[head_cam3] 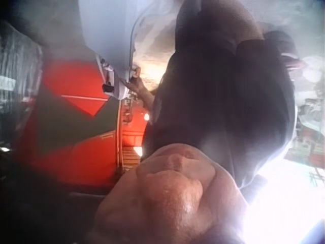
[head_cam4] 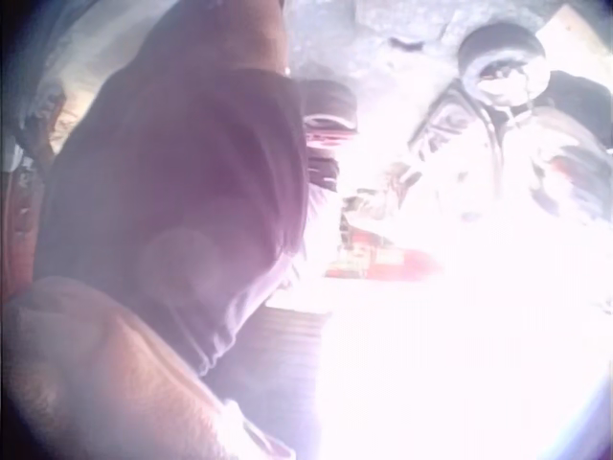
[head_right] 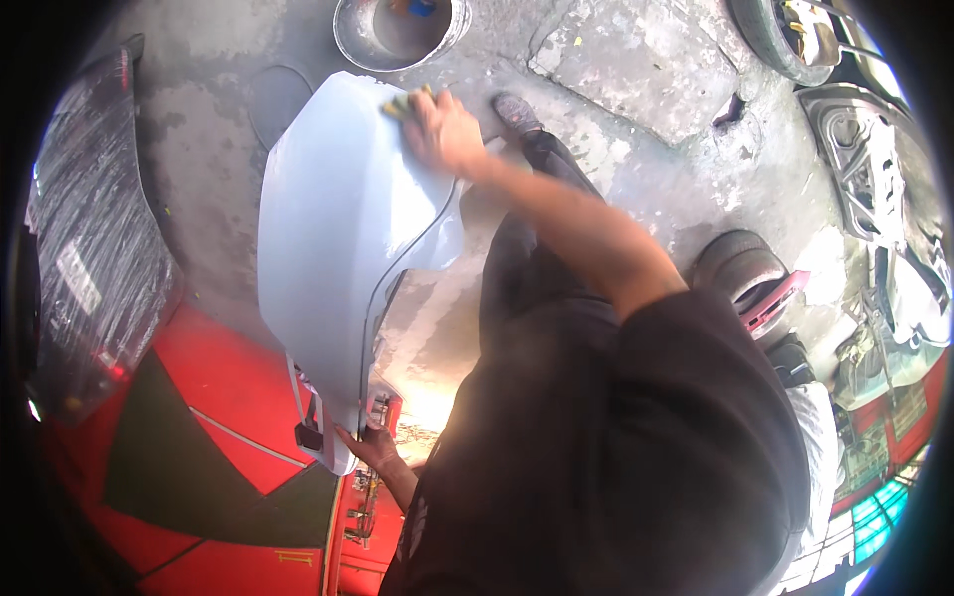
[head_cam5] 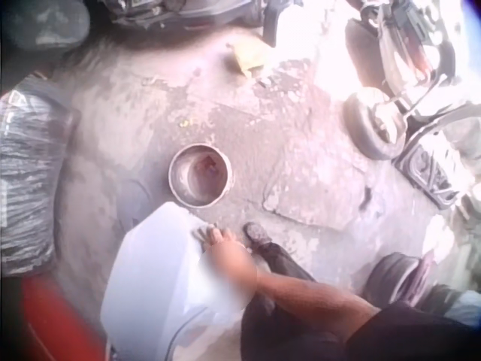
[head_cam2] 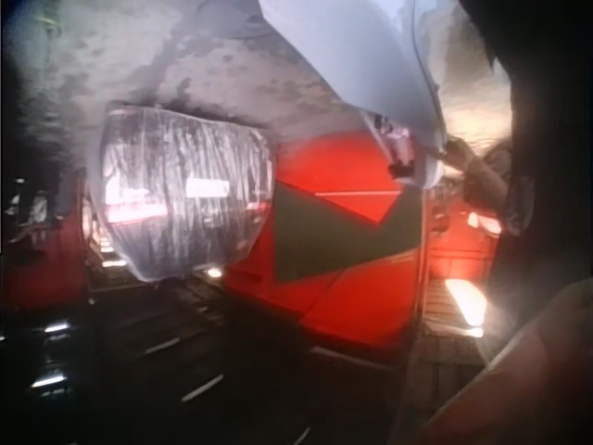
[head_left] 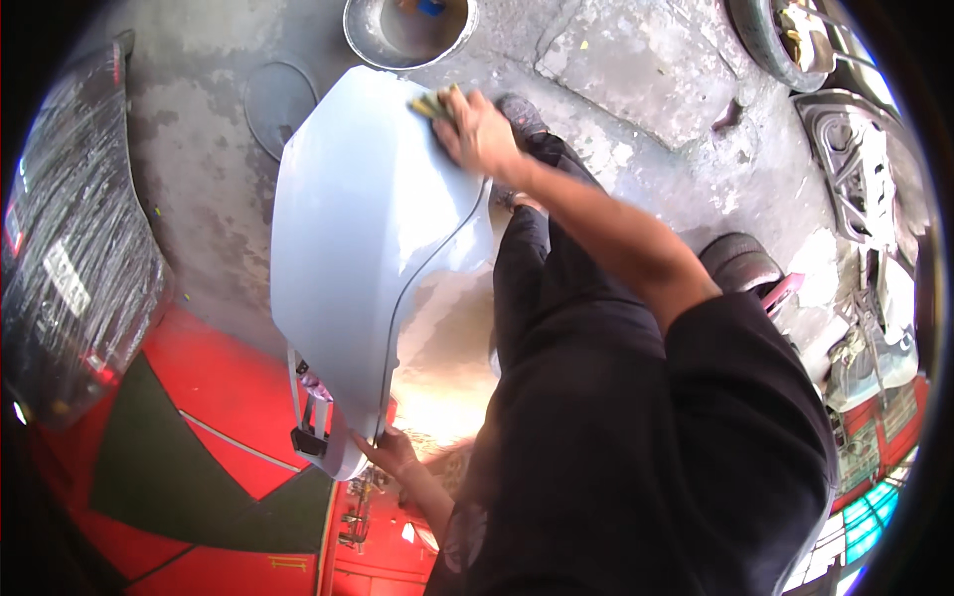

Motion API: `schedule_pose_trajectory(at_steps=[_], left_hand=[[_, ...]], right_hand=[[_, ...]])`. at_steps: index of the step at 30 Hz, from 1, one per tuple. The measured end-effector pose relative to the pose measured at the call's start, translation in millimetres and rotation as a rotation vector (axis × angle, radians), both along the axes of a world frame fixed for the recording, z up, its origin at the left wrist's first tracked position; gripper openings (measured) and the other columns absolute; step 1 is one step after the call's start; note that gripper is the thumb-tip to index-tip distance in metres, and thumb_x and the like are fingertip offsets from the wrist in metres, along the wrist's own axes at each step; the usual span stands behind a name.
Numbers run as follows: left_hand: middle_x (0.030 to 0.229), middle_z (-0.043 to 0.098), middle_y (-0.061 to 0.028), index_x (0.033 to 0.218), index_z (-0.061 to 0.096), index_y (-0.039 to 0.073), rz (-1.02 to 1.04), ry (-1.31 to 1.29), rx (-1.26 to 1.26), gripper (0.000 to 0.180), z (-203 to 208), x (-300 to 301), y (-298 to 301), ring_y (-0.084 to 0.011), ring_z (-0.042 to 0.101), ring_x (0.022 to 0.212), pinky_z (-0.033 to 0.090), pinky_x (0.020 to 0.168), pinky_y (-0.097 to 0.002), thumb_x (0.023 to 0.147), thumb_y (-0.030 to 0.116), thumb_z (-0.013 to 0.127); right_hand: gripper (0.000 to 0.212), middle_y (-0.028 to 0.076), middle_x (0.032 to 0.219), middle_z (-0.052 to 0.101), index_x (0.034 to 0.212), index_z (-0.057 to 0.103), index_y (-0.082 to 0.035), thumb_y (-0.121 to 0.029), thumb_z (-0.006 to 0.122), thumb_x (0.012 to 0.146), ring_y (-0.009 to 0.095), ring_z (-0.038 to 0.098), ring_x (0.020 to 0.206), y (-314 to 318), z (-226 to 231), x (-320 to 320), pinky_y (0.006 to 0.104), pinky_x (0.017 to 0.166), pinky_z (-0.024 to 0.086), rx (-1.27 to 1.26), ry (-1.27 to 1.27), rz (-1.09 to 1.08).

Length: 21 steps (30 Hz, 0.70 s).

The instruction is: The person scrubs a white car bumper with a sponge, repeatedly dipping it into a bucket of water. They wipe the surface thoroughly, turning the bumper to clean different sections and edges.

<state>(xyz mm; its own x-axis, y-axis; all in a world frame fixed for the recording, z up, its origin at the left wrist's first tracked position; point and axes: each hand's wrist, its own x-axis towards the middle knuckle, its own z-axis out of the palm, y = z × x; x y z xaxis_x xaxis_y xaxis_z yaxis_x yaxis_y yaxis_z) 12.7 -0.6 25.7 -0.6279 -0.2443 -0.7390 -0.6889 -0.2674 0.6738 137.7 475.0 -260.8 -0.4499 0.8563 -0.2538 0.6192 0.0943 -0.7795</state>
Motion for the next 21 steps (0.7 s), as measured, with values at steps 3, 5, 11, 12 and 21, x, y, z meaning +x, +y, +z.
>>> schedule_pose_trajectory(at_steps=[3, 5, 11, 12, 21], left_hand=[[0.126, 0.071, -0.0091, 0.14, 0.057, 0.003, 0.002, -0.032, 0.032, 0.054, 9.7, 10.1, 6.7, -0.0206, 0.073, 0.101, 0.067, 0.072, -0.0299, 0.101, 0.038, 0.07], [0.128, 0.07, -0.0096, 0.141, 0.056, 0.003, -0.023, -0.016, 0.005, 0.056, 8.0, 12.7, -1.8, -0.0211, 0.073, 0.104, 0.067, 0.071, -0.0295, 0.1, 0.039, 0.07], [0.139, 0.062, -0.0176, 0.15, 0.046, -0.001, -0.048, -0.046, -0.038, 0.069, 12.3, 0.8, 24.2, -0.0283, 0.069, 0.112, 0.068, 0.07, -0.0295, 0.098, 0.038, 0.072], [0.141, 0.06, -0.0192, 0.151, 0.044, -0.001, -0.066, -0.066, -0.039, 0.072, 13.1, 3.9, 27.2, -0.0298, 0.069, 0.113, 0.068, 0.07, -0.0297, 0.098, 0.038, 0.073], [0.144, 0.058, -0.018, 0.152, 0.043, -0.001, -0.117, -0.058, 0.009, 0.074, 8.6, -2.9, 12.7, -0.0319, 0.066, 0.124, 0.07, 0.071, -0.0319, 0.096, 0.036, 0.075]], right_hand=[[0.055, 0.02, 0.108, 0.058, 0.141, 0.053, -0.012, -0.026, 0.074, 0.093, 0.042, 0.066, 0.097, -64.4, 73.4, 42.8, 0.0509, 0.082, 0.057, 0.031, 0.047, 0.163], [0.053, 0.019, 0.107, 0.057, 0.139, 0.054, -0.011, -0.025, 0.075, 0.092, 0.042, 0.065, 0.097, -60.5, 73.7, 49.2, 0.0506, 0.08, 0.057, -0.014, 0.11, 0.165], [0.041, 0.027, 0.112, 0.062, 0.129, 0.057, -0.008, -0.036, 0.064, 0.101, 0.046, 0.065, 0.105, -5.2, 9.6, 30.2, 0.053, 0.085, 0.056, -0.237, -0.11, -0.067], [0.044, 0.025, 0.114, 0.061, 0.134, 0.057, -0.009, -0.036, 0.066, 0.1, 0.046, 0.065, 0.105, -27.9, 29.4, 37.8, 0.0526, 0.09, 0.055, -0.165, -0.061, -0.052], [0.052, 0.028, 0.108, 0.073, 0.132, 0.066, -0.001, -0.039, 0.065, 0.096, 0.045, 0.071, 0.102, 19.1, -33.1, 52.2, 0.0485, 0.091, 0.056, -0.389, -0.057, -0.046]])
